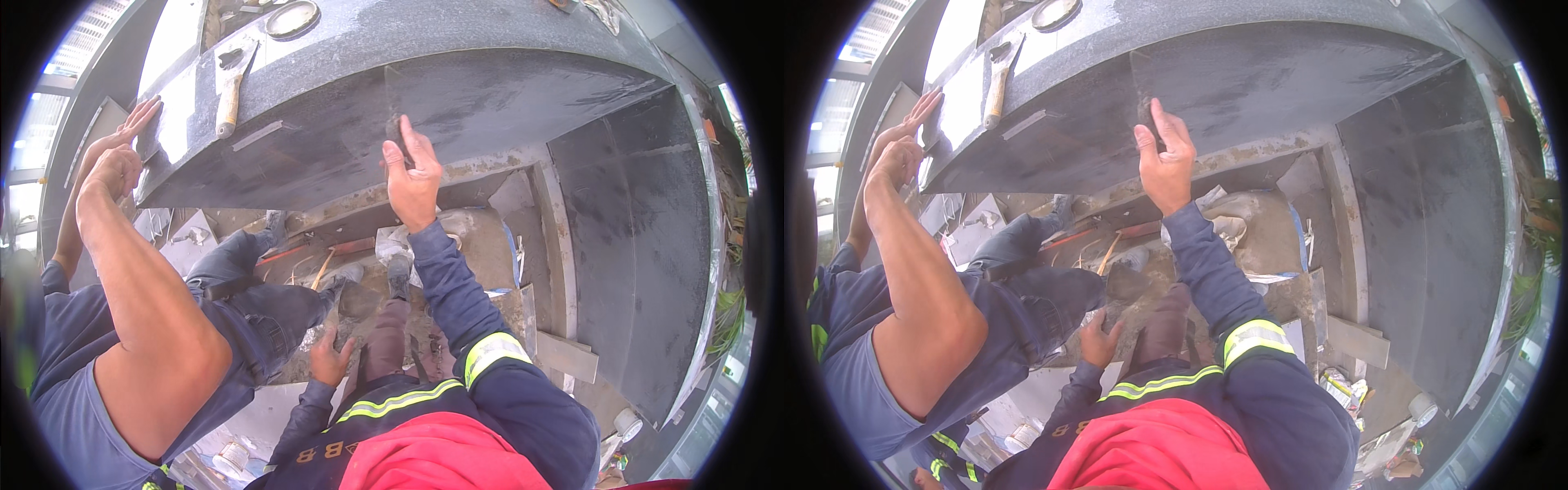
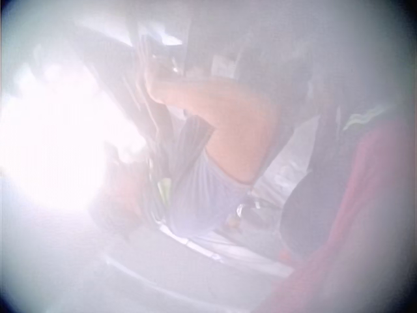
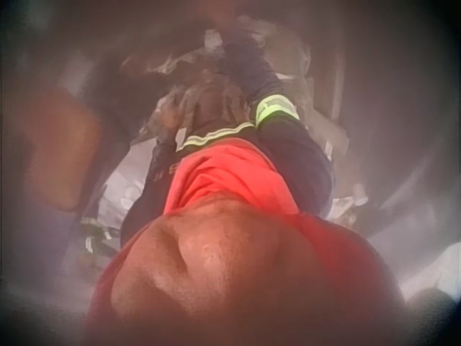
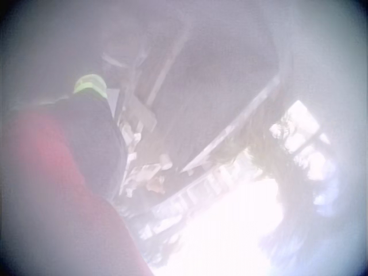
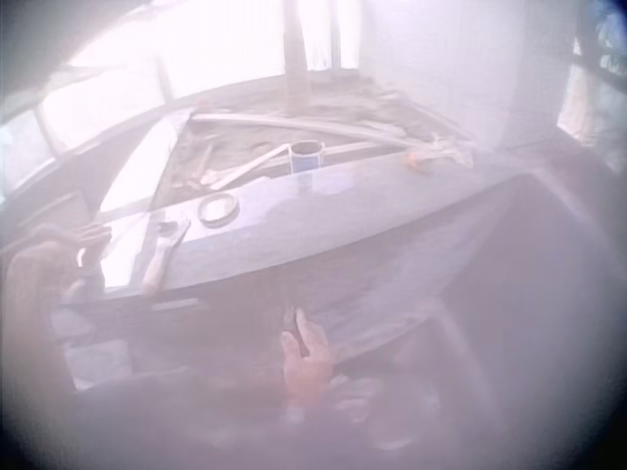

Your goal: The person scoops mortar from a bucket with a trowel and spreads it onto a curved concrete ledge, smoothing the surface with the trowel. The person repeatedly applies and levels mortar along the ledge edge while another worker assists nearby.

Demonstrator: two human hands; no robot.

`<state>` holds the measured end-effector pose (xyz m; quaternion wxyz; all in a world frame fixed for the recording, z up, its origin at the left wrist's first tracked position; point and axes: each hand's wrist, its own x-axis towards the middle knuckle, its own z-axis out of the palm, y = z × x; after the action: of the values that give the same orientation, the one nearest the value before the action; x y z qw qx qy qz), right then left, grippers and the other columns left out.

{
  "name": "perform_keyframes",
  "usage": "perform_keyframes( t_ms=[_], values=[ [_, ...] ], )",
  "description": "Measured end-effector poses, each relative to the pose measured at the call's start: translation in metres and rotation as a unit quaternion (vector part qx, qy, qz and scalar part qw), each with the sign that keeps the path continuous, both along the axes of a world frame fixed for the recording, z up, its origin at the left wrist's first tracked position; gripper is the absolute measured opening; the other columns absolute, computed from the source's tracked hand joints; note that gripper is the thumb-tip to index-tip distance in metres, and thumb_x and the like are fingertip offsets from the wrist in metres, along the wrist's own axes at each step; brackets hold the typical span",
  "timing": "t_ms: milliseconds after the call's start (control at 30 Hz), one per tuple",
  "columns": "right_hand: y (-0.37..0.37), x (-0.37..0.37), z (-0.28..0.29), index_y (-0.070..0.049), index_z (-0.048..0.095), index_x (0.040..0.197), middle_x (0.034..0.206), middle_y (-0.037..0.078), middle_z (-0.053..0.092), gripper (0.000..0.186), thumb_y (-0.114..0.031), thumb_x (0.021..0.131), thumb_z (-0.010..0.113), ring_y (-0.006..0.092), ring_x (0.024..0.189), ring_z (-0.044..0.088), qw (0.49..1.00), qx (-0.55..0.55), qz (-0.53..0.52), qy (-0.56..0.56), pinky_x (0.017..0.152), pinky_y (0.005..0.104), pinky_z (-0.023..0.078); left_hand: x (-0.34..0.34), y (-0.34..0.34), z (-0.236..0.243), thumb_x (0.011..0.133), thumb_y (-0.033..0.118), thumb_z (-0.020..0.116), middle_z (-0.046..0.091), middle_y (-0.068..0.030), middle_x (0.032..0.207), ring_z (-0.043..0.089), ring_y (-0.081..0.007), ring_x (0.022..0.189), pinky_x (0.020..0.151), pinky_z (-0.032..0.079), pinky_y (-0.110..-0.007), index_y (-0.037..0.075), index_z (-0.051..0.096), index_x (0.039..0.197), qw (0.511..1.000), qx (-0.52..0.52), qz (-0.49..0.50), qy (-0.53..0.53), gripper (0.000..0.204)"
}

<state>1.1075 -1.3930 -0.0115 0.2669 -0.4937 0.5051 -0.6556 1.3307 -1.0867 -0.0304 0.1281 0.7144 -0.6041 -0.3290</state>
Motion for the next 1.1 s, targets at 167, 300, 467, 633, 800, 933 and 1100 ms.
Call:
perform_keyframes(
  t_ms=[167,300,467,633,800,933,1100],
  values=[
    [-0.018,0.025,0.015,0.002,0.059,0.141,0.112,0.008,0.061,0.043,-0.005,0.099,0.066,0.0106,0.079,0.063,0.991,0.022,-0.021,-0.130,0.064,0.0259,0.057,0.008,0.014,-0.002,0.084,0.025,0.081,0.071,-0.0296,0.099,0.070,-0.0452,0.092,0.079,0.056,-0.047,-0.008,0.066,0.119,1.000,0.016,0.020,-0.014,0.050],
    [-0.017,0.056,0.001,0.002,0.060,0.139,0.114,0.009,0.062,0.044,-0.006,0.097,0.069,0.0115,0.083,0.064,0.999,-0.024,-0.039,-0.007,0.064,0.0252,0.056,0.013,0.017,-0.002,0.084,0.025,0.082,0.071,-0.0307,0.103,0.072,-0.0429,0.095,0.081,0.057,-0.045,-0.010,0.066,0.120,0.999,0.009,0.035,-0.023,0.053],
    [-0.007,0.087,-0.002,-0.002,0.067,0.133,0.110,0.014,0.067,0.044,-0.012,0.091,0.075,0.0263,0.098,0.067,0.998,0.017,-0.004,-0.057,0.087,0.0356,0.052,0.017,0.019,-0.006,0.084,0.025,0.082,0.071,-0.0316,0.107,0.072,-0.0421,0.099,0.083,0.057,-0.044,-0.012,0.065,0.121,0.999,-0.009,0.044,-0.014,0.055],
    [0.007,0.077,-0.009,-0.002,0.068,0.132,0.110,0.015,0.068,0.043,-0.008,0.090,0.075,0.0238,0.095,0.066,0.997,0.019,0.065,0.047,0.084,0.0334,0.052,0.012,0.020,-0.009,0.083,0.024,0.082,0.071,-0.0313,0.105,0.072,-0.0426,0.098,0.083,0.056,-0.044,-0.011,0.066,0.118,0.999,0.008,0.052,0.003,0.052],
    [0.058,0.004,0.007,-0.004,0.067,0.133,0.109,0.017,0.068,0.042,-0.011,0.092,0.071,0.0263,0.094,0.066,0.964,0.121,0.193,0.135,0.083,0.0339,0.053,0.005,0.009,-0.008,0.086,0.024,0.078,0.071,-0.0307,0.103,0.070,-0.0459,0.097,0.084,0.055,-0.048,-0.011,0.066,0.116,0.999,-0.021,0.029,0.019,0.048],
    [0.145,-0.092,0.021,-0.006,0.061,0.140,0.115,0.016,0.068,0.045,-0.010,0.096,0.064,0.0256,0.092,0.066,0.932,0.183,0.230,0.213,0.081,0.0335,0.054,-0.009,-0.007,0.000,0.091,0.023,0.071,0.071,-0.0291,0.106,0.071,-0.0429,0.096,0.085,0.054,-0.046,-0.010,0.065,0.123,0.996,-0.015,0.018,0.089,0.046],
    [0.269,-0.185,0.084,-0.005,0.049,0.152,0.118,0.012,0.069,0.051,-0.011,0.102,0.058,0.0115,0.082,0.063,0.922,0.372,0.083,-0.075,0.063,0.0266,0.053,-0.098,-0.059,0.050,0.102,0.025,0.056,0.066,-0.0051,0.095,0.058,-0.0109,0.077,0.070,0.048,-0.028,-0.003,0.048,0.148,0.896,0.095,-0.088,0.424,0.054]
  ],
)
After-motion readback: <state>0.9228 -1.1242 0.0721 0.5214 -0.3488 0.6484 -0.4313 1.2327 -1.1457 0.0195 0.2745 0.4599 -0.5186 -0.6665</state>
